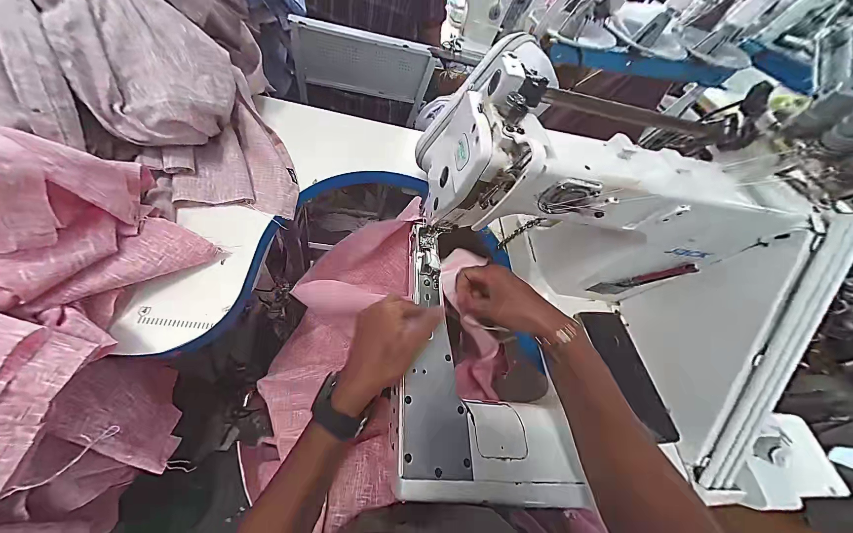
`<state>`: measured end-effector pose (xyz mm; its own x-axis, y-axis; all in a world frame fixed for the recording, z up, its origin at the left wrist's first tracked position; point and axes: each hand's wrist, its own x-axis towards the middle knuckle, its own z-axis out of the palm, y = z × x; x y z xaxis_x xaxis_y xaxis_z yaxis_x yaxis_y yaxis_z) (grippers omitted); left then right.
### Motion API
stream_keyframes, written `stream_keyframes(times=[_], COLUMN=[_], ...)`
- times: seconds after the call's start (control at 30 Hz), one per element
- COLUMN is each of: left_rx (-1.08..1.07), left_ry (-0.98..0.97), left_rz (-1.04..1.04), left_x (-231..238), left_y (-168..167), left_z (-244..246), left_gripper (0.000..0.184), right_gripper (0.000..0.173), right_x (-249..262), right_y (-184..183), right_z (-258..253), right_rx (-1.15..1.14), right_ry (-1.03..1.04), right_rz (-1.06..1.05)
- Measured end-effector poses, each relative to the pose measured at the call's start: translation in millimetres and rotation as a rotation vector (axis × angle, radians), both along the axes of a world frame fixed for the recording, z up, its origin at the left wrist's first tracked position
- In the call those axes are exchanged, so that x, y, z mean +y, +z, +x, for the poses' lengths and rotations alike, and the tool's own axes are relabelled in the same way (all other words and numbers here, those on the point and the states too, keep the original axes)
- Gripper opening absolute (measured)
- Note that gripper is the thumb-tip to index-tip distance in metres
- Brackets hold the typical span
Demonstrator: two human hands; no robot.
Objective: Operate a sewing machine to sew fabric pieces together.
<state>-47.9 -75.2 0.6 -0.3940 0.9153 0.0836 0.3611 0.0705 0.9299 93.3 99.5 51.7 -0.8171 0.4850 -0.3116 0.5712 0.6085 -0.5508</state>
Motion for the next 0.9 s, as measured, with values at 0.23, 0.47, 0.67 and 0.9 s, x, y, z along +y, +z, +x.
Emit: stream_keyframes(times=[0.23, 0.47, 0.67, 0.9], left_rx=[-0.226, -0.078, 0.17, -0.105], left_ry=[-0.114, 0.062, 0.522, -0.069], left_rz=[-0.025, 0.31, 0.261, 0.034], left_x=[41, 16, -37, 13], left_y=[0, -10, -31, -1], left_z=[12, 30, -32, 2], left_gripper=[0.013, 0.018, 0.035, 0.04], right_gripper=[0.057, 0.06, 0.049, 0.017], right_x=[-34, 23, 44, -33], right_y=[-31, -151, -181, 4], right_z=[70, -9, -22, 45], right_rx=[0.068, -0.669, -0.453, 0.356], right_ry=[-0.367, -0.05, -0.097, -0.036], right_rz=[-0.062, -0.039, -0.13, -0.136])
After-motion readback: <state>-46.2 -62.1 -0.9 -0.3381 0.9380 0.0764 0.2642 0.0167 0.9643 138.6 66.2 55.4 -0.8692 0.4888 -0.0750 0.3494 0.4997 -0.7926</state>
